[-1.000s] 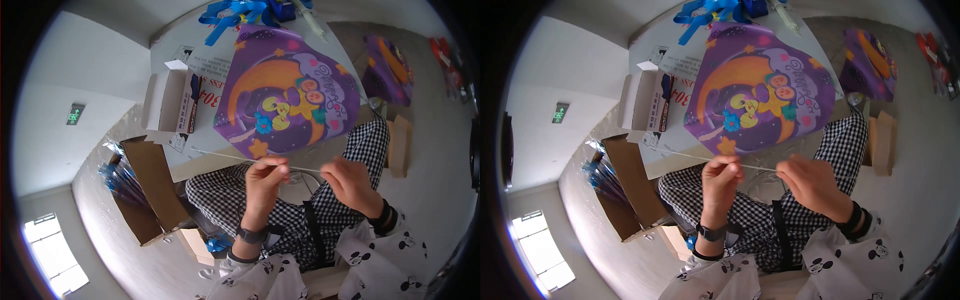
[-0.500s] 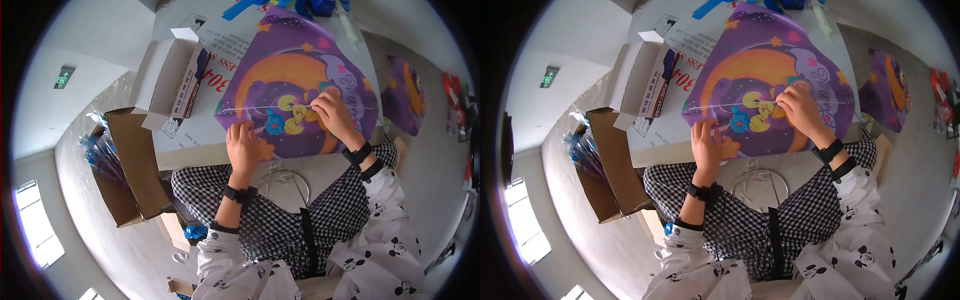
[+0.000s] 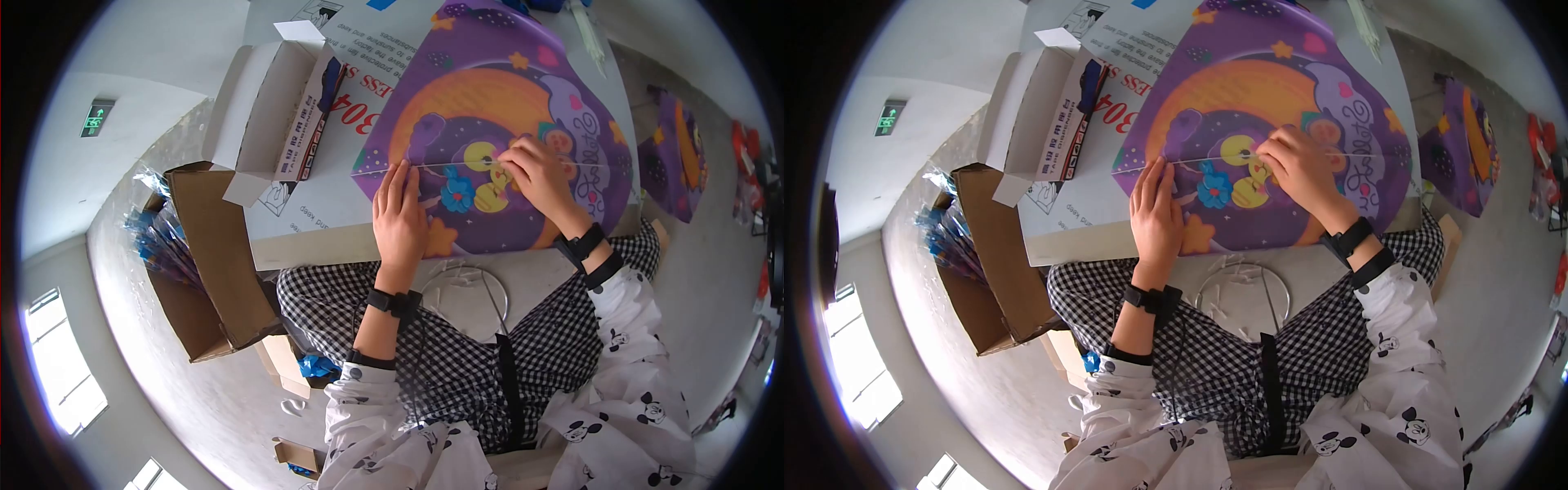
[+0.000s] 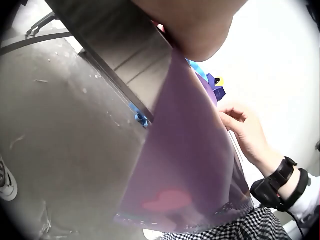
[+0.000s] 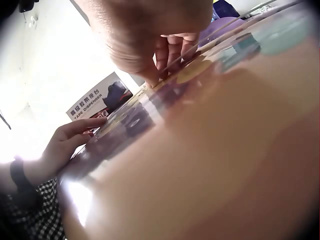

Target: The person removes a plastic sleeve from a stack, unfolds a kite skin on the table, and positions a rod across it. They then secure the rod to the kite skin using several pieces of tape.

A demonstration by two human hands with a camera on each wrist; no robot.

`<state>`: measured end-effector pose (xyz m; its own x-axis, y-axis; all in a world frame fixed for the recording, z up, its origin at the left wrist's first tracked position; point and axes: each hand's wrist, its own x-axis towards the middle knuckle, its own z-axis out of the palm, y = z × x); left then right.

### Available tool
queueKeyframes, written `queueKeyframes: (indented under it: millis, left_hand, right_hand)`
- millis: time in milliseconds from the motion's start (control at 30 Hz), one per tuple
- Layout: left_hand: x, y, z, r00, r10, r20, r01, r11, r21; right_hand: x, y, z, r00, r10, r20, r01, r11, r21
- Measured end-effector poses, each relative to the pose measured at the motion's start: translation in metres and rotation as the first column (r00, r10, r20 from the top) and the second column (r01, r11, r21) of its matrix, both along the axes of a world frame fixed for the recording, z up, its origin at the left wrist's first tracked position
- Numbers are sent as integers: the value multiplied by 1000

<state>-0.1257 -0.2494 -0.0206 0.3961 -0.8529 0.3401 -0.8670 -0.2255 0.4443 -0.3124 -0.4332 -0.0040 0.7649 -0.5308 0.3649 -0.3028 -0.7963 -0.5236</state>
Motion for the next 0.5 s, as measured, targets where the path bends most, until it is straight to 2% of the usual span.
queueKeyframes:
  millis: [500]
  left_hand:
    - [-5, -4, -2, 1000, 28, -4, -28, 999, 22]
  right_hand:
    - [4, 2, -3, 998, -40, 42, 37, 998, 55]
